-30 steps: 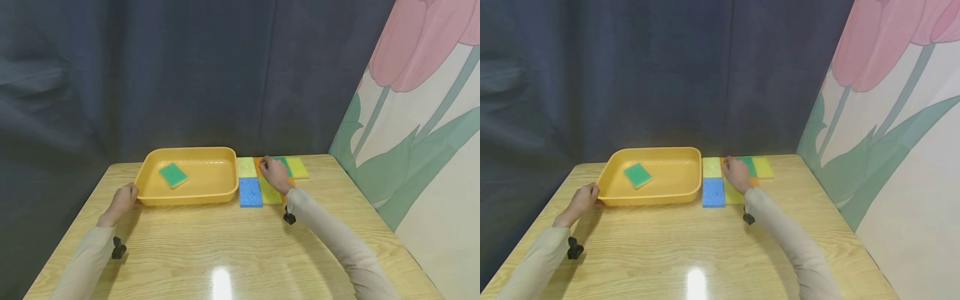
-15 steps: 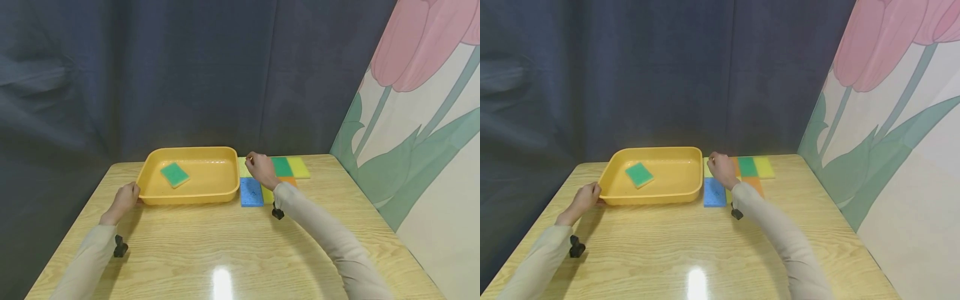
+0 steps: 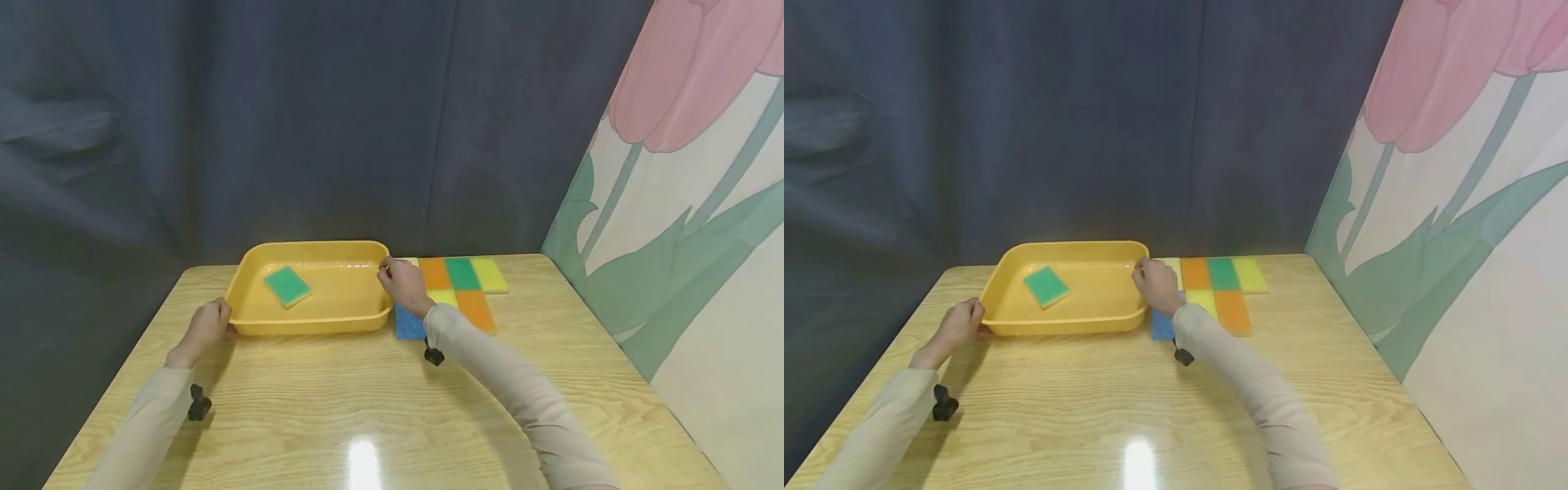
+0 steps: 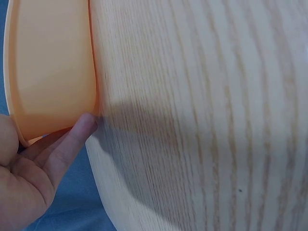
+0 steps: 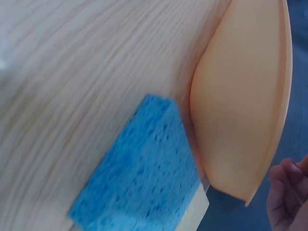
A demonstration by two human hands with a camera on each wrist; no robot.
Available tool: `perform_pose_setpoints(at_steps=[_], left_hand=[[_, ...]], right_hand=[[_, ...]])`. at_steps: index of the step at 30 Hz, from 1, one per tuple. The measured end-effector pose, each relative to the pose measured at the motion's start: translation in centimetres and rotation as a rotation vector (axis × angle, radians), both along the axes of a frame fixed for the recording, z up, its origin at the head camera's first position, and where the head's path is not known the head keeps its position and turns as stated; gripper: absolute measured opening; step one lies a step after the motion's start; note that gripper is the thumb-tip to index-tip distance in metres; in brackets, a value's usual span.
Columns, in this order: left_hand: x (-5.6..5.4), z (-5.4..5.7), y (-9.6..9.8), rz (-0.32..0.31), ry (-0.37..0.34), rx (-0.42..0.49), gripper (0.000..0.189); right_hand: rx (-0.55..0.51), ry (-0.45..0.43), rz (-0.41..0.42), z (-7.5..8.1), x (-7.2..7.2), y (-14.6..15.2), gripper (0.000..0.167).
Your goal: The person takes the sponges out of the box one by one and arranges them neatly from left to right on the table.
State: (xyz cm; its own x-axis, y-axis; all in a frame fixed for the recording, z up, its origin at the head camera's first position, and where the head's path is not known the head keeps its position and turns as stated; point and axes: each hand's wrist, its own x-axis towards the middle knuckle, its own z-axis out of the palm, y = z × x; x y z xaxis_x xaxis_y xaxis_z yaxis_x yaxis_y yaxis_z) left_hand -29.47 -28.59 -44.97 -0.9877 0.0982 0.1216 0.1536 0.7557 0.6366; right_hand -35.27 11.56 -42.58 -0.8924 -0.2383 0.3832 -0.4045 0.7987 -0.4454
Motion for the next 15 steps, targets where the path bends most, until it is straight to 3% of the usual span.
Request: perform_pose_setpoints(at_steps=[6,15], left_hand=[[0.0,0.2,0.1,0.005,0.031,-0.039,0.034],[-0.1,-0.1,0.1,0.015,0.029,-0.018,0.034]], right_hand=[[-0.008,-0.001,0.041,-0.3,0.0,-1.6,0.022],[0.033,-0.025,0.064,-0.5,0.3,-4.5,0.019]])
